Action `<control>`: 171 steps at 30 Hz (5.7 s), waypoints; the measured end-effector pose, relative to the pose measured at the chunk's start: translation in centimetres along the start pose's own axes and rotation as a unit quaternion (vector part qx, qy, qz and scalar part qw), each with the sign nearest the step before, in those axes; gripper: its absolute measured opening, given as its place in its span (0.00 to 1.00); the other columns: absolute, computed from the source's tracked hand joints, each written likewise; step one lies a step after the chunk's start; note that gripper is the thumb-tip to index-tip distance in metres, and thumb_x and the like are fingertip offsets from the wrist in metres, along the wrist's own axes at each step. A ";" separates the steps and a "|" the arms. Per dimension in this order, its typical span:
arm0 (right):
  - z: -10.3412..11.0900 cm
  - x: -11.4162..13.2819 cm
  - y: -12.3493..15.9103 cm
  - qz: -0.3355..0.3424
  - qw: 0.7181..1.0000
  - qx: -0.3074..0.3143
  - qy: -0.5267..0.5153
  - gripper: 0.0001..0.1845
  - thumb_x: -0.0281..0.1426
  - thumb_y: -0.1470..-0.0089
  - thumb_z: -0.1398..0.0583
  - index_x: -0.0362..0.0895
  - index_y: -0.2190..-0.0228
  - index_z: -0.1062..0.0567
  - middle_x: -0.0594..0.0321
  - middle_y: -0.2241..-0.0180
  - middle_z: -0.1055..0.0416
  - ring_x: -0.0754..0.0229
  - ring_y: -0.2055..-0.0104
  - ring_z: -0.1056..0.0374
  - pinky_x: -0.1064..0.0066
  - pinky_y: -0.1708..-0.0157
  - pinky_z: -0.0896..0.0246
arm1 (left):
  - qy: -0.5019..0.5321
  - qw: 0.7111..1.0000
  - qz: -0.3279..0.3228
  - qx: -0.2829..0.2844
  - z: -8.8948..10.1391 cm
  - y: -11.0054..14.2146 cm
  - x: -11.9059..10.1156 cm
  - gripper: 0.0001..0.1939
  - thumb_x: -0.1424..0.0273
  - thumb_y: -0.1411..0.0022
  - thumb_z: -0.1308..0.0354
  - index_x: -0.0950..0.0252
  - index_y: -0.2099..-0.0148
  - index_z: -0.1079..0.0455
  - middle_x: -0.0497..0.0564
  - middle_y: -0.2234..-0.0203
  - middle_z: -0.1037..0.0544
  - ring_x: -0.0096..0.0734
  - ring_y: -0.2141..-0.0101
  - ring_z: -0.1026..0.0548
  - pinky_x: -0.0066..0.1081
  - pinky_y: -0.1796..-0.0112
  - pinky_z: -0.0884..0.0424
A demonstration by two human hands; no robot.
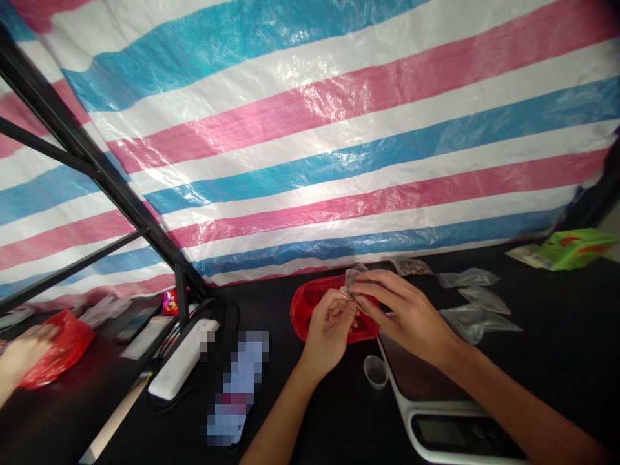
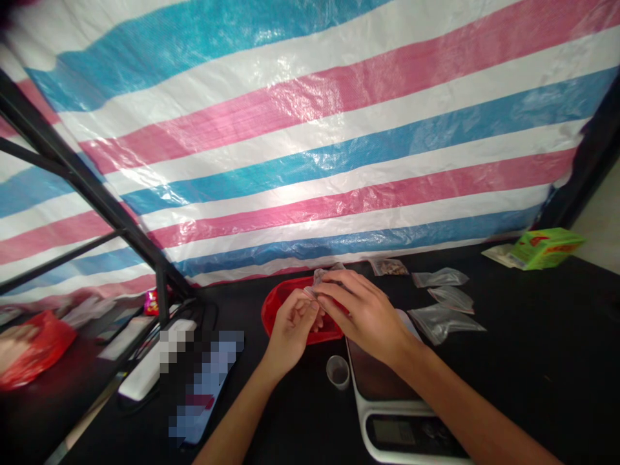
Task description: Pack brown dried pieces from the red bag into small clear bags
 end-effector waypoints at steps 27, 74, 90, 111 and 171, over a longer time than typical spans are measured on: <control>-2.2 -0.3 0.2 -0.079 0.995 0.053 -0.013 0.08 0.23 0.43 0.42 0.49 0.68 0.31 0.64 0.64 0.26 0.56 0.63 0.30 0.63 0.60 0.38 | -0.085 0.996 -0.007 0.017 -0.5 0.3 -0.3 0.17 0.56 0.27 0.45 0.62 0.65 0.37 0.46 0.70 0.33 0.27 0.69 0.35 0.27 0.66 0.37; -2.7 -3.0 1.5 -0.134 0.991 0.015 0.000 0.24 0.36 0.35 0.40 0.52 0.38 0.31 0.60 0.46 0.20 0.49 0.49 0.22 0.58 0.48 0.28 | -0.079 0.968 -0.020 -0.236 6.1 0.2 0.9 0.10 0.62 0.28 0.48 0.61 0.63 0.36 0.45 0.70 0.28 0.28 0.69 0.28 0.28 0.65 0.30; -3.6 -1.8 1.4 -0.040 0.994 0.080 0.056 0.20 0.30 0.31 0.42 0.51 0.40 0.27 0.58 0.46 0.20 0.49 0.47 0.23 0.51 0.45 0.30 | -0.464 0.875 -0.125 -0.063 3.3 0.1 -0.2 0.28 0.76 0.33 0.41 0.60 0.33 0.36 0.58 0.44 0.23 0.45 0.44 0.25 0.50 0.41 0.28; -2.5 -0.1 0.9 0.001 0.996 0.075 0.043 0.31 0.25 0.33 0.44 0.55 0.32 0.34 0.57 0.36 0.29 0.49 0.37 0.30 0.53 0.39 0.31 | -0.436 0.886 -0.134 -0.089 4.0 -0.1 -0.4 0.28 0.76 0.32 0.43 0.60 0.32 0.37 0.58 0.39 0.25 0.43 0.39 0.27 0.49 0.37 0.31; -1.1 -16.3 6.4 -0.212 0.951 0.179 0.132 0.25 0.23 0.50 0.41 0.47 0.50 0.20 0.60 0.69 0.18 0.47 0.55 0.22 0.53 0.46 0.38 | -0.393 0.888 -0.229 -0.068 2.1 1.2 -3.6 0.13 0.78 0.29 0.49 0.60 0.51 0.26 0.52 0.59 0.25 0.32 0.58 0.23 0.30 0.57 0.26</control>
Point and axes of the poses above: each hand's wrist, its own y-axis away from the middle knuckle, its own z-axis out of the back of the hand, x = y × z, the point moved 9 cm from there along -y, towards the middle knuckle
